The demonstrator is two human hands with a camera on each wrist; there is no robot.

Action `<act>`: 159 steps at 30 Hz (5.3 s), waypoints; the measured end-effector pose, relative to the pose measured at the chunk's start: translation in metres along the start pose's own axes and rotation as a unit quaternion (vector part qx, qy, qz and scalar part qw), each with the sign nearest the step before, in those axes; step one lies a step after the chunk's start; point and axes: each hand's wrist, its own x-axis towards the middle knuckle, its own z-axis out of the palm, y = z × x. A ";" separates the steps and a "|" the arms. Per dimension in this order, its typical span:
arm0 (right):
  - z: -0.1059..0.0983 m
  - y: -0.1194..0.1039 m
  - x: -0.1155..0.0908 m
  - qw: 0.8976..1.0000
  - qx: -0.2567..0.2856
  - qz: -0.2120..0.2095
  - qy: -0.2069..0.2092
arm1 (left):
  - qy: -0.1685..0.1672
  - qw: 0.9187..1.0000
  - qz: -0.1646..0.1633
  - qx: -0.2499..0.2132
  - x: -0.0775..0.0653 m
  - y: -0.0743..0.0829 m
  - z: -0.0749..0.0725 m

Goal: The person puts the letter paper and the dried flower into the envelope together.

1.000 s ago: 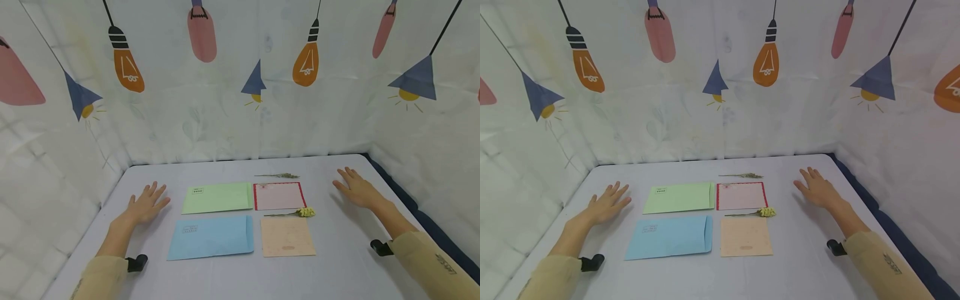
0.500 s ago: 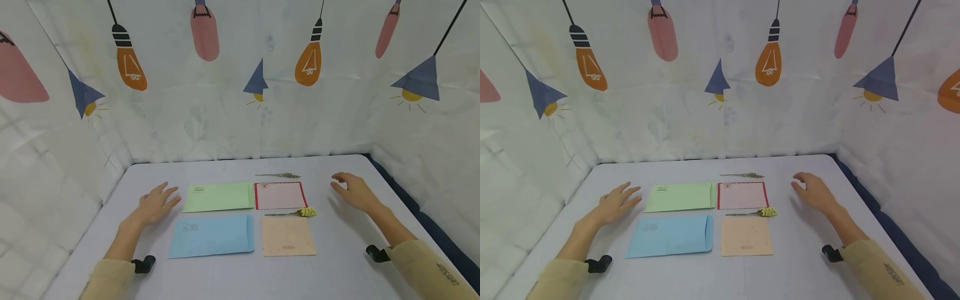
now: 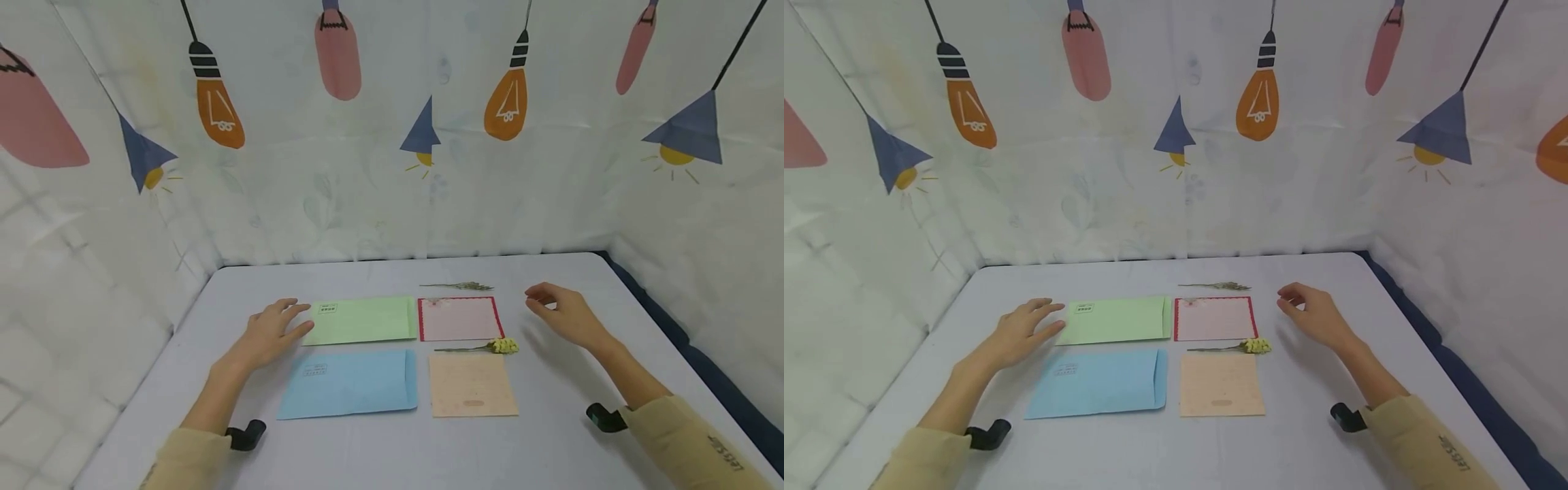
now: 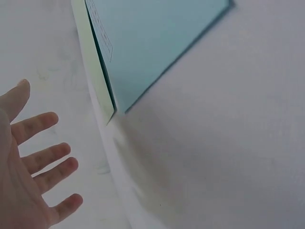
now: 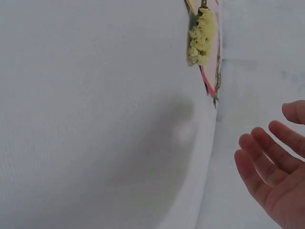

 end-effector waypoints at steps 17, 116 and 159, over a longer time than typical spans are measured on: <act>0.026 -0.026 0.000 0.996 0.087 0.003 0.000 | -0.012 0.996 0.086 0.003 0.006 0.041 0.019; 0.146 -0.130 -0.008 0.883 0.358 0.076 -0.295 | -0.168 0.974 0.148 0.011 -0.017 0.124 0.052; 0.078 -0.080 -0.025 0.930 0.247 0.066 -0.263 | -0.173 0.974 0.143 -0.003 -0.017 0.117 0.044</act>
